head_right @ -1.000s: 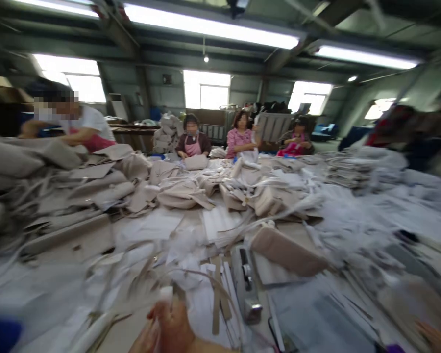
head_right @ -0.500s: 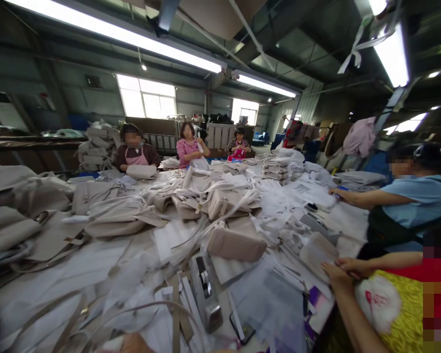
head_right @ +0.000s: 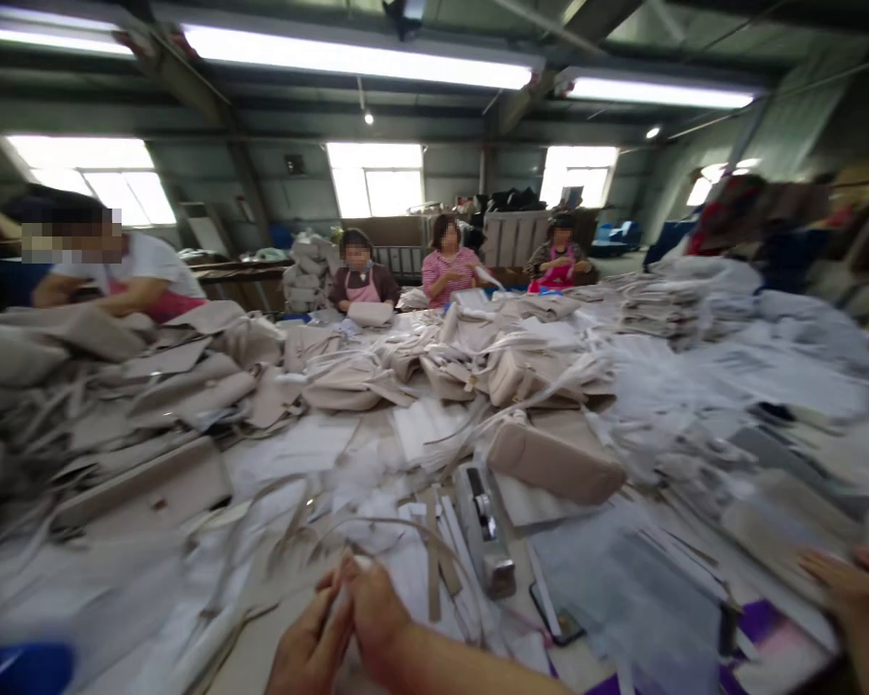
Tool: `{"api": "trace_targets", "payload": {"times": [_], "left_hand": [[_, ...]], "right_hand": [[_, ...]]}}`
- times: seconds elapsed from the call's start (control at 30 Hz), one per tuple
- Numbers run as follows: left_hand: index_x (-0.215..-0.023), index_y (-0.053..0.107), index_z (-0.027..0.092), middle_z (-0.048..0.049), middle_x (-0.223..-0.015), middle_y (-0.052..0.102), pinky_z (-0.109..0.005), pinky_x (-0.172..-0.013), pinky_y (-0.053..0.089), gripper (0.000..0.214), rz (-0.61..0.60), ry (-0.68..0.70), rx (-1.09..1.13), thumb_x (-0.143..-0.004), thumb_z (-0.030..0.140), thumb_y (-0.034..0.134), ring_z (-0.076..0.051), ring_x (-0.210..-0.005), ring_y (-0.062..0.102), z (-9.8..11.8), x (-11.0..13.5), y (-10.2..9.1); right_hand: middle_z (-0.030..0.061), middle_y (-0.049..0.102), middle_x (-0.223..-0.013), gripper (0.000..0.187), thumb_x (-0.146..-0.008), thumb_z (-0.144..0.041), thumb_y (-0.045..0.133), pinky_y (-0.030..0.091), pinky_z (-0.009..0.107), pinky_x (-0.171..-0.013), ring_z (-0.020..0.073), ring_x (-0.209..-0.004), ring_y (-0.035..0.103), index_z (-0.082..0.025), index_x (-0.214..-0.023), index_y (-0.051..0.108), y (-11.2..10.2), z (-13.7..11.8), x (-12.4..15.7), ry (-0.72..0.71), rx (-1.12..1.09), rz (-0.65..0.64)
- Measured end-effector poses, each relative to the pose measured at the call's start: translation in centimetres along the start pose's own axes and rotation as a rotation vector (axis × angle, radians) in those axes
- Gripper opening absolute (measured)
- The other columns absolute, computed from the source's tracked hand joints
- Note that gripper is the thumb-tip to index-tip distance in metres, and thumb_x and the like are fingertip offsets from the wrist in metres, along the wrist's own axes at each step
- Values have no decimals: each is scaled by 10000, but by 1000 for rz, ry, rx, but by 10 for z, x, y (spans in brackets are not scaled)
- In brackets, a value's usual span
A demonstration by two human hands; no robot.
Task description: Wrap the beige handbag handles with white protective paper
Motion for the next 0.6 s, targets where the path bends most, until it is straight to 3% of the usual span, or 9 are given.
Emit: {"api": "trace_targets", "payload": {"times": [0.07, 0.17, 0.3, 0.43, 0.53, 0.6], "left_hand": [[-1201, 648, 180, -104, -1180, 703, -348, -956, 507, 482, -32, 7, 41, -905, 531, 503, -261, -1097, 640, 17, 8, 0], [-1049, 688, 162, -76, -911, 726, -289, -772, 511, 407, -19, 24, 60, -955, 480, 452, -205, -835, 649, 34, 13, 0], [-841, 660, 161, -42, -763, 665, -255, -681, 450, 376, 46, 64, 34, -965, 448, 451, -164, -709, 576, 39, 21, -3], [-755, 604, 172, -22, -703, 617, -251, -653, 417, 369, 58, 125, -24, -973, 418, 437, -150, -658, 533, 39, 23, 3], [-769, 619, 177, -29, -740, 646, -251, -686, 424, 357, 30, 161, -59, -976, 397, 428, -156, -694, 564, 42, 21, 11], [-783, 640, 179, -30, -754, 660, -248, -696, 431, 351, 23, 167, -93, -967, 404, 443, -161, -710, 578, 42, 19, 13]], "right_hand": [[58, 656, -794, 597, -725, -731, 626, 463, 299, -756, 169, -757, 591, -137, -768, 671, -3, -7, 11, 26, -58, -60], [91, 686, -898, 652, -805, -747, 503, 457, 344, -823, 213, -859, 609, -155, -989, 704, -8, -15, 20, 151, -101, -248], [69, 694, -876, 445, -836, -576, 606, 449, 336, -803, 205, -825, 598, -179, -1004, 717, -15, -23, 26, 78, 49, -345], [13, 651, -740, 229, -831, -413, 646, 455, 313, -737, 178, -714, 570, -198, -878, 712, -13, -19, 27, -74, 214, -162], [17, 654, -748, 236, -830, -411, 609, 467, 312, -720, 186, -722, 580, -192, -794, 690, -18, -22, 26, -134, 361, -8], [30, 668, -759, 271, -829, -434, 590, 469, 319, -730, 200, -744, 594, -186, -788, 693, -33, -38, 25, -195, 518, 40]]}}
Point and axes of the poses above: each hand's wrist, its own x-axis away from the middle knuckle, its own y-axis out of the palm, z = x × y, the point moved 6 cm from there along -x, towards the middle knuckle
